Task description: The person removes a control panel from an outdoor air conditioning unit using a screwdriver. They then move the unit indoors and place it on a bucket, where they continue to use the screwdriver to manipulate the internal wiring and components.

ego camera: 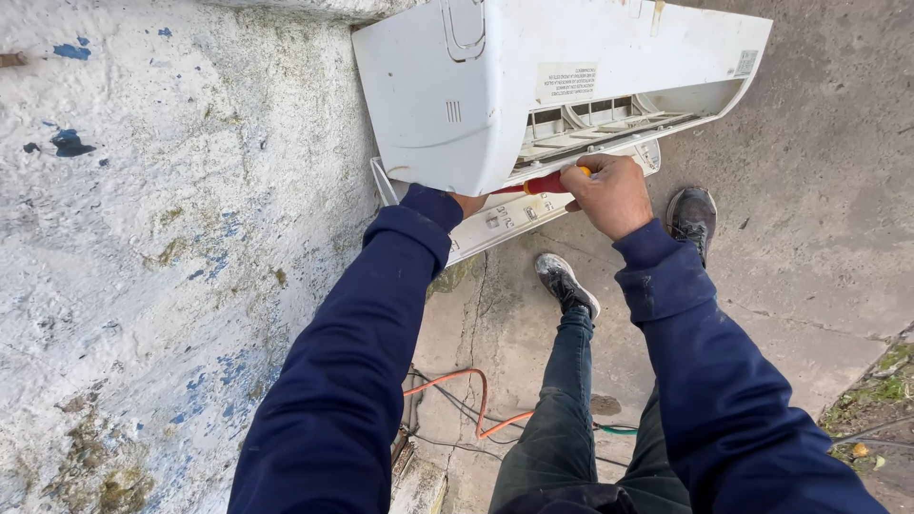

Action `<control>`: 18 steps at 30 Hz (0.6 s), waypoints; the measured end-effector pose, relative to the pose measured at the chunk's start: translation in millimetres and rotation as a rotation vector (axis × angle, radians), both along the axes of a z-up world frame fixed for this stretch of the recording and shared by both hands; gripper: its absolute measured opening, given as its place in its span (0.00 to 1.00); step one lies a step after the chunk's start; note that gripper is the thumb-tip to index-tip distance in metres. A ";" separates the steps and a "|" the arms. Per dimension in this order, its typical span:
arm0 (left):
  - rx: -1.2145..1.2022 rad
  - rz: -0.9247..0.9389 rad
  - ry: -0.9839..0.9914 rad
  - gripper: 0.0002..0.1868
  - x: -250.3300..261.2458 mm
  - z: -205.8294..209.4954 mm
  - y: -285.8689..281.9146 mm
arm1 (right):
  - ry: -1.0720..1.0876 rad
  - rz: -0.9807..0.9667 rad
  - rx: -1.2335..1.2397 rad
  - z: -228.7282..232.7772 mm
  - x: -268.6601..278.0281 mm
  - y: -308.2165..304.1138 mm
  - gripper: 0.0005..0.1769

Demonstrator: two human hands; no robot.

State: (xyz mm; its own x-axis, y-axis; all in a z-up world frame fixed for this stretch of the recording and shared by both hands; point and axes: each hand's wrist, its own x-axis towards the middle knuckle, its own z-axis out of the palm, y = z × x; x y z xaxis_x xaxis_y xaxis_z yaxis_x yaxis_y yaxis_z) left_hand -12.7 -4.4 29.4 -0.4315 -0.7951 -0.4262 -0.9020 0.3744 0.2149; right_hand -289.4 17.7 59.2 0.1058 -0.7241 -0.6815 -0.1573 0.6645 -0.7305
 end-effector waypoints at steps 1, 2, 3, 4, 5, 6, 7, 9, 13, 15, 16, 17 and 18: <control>-0.001 0.002 0.000 0.23 1.3 -1.3 0.2 | 0.000 0.002 -0.001 -2.1 1.4 0.7 0.22; -0.004 -0.006 -0.007 0.24 1.7 -2.7 1.1 | -0.005 -0.003 -0.026 -4.1 1.8 2.4 0.22; -0.007 -0.013 -0.014 0.24 1.9 -4.0 2.1 | -0.011 -0.007 -0.052 -6.0 2.0 4.1 0.23; -0.007 -0.013 -0.012 0.24 2.4 -6.1 2.0 | -0.010 -0.006 -0.053 -4.9 2.5 3.5 0.23; -0.013 -0.021 -0.019 0.24 2.9 -8.2 1.8 | 0.000 0.002 -0.042 -3.7 2.8 3.0 0.23; -0.016 -0.028 -0.026 0.25 3.3 -10.1 2.6 | 0.010 0.011 -0.030 -2.5 3.0 3.2 0.23; -0.016 -0.027 -0.026 0.25 3.9 -12.6 3.6 | 0.011 0.012 -0.029 -4.1 2.1 4.1 0.23; -0.025 -0.044 -0.042 0.25 7.3 -17.3 4.7 | -0.058 -0.034 -0.001 -7.4 2.4 5.4 0.23; -0.038 -0.062 -0.078 0.27 19.9 -39.1 12.0 | -0.025 -0.007 -0.004 -4.9 5.3 13.0 0.24; 0.059 0.018 -0.131 0.30 24.7 -47.2 17.0 | 0.106 0.075 -0.111 -0.2 9.4 18.7 0.21; 0.062 0.018 -0.131 0.30 25.5 -47.8 19.2 | 0.106 0.075 -0.108 5.0 12.5 19.9 0.21; 0.114 0.065 -0.136 0.31 26.5 -48.3 21.5 | 0.229 0.171 -0.237 10.4 15.7 21.0 0.18; 0.160 0.113 -0.141 0.31 27.6 -48.7 20.4 | 0.350 0.267 -0.372 15.4 19.0 19.2 0.15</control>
